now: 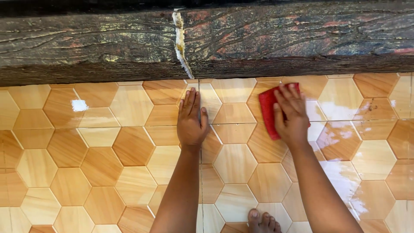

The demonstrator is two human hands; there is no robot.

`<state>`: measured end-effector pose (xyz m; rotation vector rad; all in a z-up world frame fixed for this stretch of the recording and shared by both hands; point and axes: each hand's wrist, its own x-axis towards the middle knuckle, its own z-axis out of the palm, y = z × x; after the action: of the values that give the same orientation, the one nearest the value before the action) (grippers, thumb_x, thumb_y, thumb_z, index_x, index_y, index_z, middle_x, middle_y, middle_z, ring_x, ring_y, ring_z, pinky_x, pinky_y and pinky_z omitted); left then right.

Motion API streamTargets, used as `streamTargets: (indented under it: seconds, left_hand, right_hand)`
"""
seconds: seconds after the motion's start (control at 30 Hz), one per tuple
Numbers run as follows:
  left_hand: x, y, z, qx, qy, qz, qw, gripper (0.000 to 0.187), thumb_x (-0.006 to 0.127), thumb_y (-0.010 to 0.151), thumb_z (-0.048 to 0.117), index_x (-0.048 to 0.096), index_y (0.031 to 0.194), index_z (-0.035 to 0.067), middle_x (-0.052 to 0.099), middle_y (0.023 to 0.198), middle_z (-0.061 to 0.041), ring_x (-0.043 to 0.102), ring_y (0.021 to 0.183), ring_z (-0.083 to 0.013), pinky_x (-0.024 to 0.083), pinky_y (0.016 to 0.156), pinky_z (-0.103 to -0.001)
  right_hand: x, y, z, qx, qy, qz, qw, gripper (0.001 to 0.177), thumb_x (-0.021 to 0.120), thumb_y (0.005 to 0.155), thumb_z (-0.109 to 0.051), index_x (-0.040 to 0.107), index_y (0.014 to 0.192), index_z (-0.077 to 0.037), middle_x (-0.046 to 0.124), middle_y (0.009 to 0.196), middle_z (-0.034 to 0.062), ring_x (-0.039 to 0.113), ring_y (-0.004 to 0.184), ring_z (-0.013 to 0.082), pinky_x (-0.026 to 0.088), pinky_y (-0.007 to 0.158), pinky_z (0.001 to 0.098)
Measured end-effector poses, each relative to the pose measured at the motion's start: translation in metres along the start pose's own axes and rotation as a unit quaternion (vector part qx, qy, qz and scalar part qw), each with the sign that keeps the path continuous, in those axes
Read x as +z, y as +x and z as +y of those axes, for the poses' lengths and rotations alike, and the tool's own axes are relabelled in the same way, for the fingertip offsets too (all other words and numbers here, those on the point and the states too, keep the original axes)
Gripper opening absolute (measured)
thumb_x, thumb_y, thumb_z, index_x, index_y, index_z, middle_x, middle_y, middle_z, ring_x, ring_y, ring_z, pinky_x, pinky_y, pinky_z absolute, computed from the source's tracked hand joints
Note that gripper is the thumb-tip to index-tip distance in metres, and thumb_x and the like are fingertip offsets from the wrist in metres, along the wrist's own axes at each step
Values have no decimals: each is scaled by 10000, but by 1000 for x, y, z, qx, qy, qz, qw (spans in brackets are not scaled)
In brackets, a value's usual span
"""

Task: The person cleans a hexagonal tiled floor using a red cloth. They wipe the floor in a repetitive motion, moving along the edge of a dark wooden structure.

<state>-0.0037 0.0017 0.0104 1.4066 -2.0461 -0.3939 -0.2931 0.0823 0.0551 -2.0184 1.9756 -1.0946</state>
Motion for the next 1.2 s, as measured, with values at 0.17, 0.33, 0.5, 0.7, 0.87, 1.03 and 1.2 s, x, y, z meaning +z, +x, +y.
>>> streamTargets:
  seconds: [0.17, 0.33, 0.5, 0.7, 0.87, 1.03, 1.2]
  left_hand:
    - [-1, -2, -1, 3, -12, -3, 1000, 479, 463, 1021, 115, 504, 1491, 35, 443, 1589, -103, 440, 1488, -276, 311, 1262, -449]
    - [-2, -3, -6, -24, -84, -4, 996, 444, 408, 1052, 92, 516, 1481, 44, 455, 1583, -98, 404, 1508, -276, 288, 1271, -459]
    - [-40, -1, -5, -78, -198, -10, 977, 444, 325, 1087, 120, 475, 1493, 20, 422, 1598, -145, 347, 1534, -293, 188, 1299, -470]
    - [-66, -27, -12, -115, -140, 60, 982, 457, 376, 1062, 138, 541, 1484, 81, 481, 1575, -104, 406, 1482, -266, 208, 1263, -416]
    - [-80, -34, -11, -119, -94, 79, 985, 474, 371, 1057, 167, 521, 1502, 102, 447, 1602, -83, 368, 1505, -240, 190, 1270, -402]
    - [-72, -31, -9, -82, -69, 86, 990, 471, 374, 1058, 167, 531, 1493, 84, 462, 1589, -99, 393, 1485, -260, 210, 1255, -403]
    - [-37, -22, 13, -45, -92, 45, 994, 449, 412, 1048, 164, 566, 1459, 69, 505, 1554, -114, 441, 1460, -268, 248, 1245, -409]
  right_hand:
    - [6, -9, 9, 12, -111, -77, 991, 435, 519, 1066, -146, 587, 1479, -26, 547, 1549, 155, 492, 1453, 346, 266, 1241, 538]
    - [-30, -48, 111, 80, -136, 31, 987, 233, 476, 1034, 25, 636, 1193, 83, 595, 1483, 330, 507, 1407, 452, 233, 1201, 516]
    - [15, -45, 143, 216, -236, 83, 944, 515, 469, 1030, -33, 604, 1468, 202, 506, 1540, 334, 363, 1418, 513, 131, 1106, 633]
    - [210, -19, -15, 264, 549, 311, 730, 392, 397, 1150, -357, 490, 1515, -253, 497, 1508, -79, 434, 1416, 197, 230, 1183, 446]
    - [243, 18, -225, 188, 326, -105, 920, 403, 348, 1093, -59, 512, 1455, 9, 609, 1447, 163, 410, 1496, 269, 321, 1206, 326]
    - [196, 5, -206, -7, 55, -332, 942, 555, 433, 970, -328, 496, 1485, -131, 505, 1540, 54, 257, 1535, 150, 34, 1273, 368]
    - [159, -42, -91, -100, -123, -135, 978, 617, 530, 916, -382, 536, 1491, -158, 494, 1573, 89, 344, 1524, 279, 155, 1269, 543]
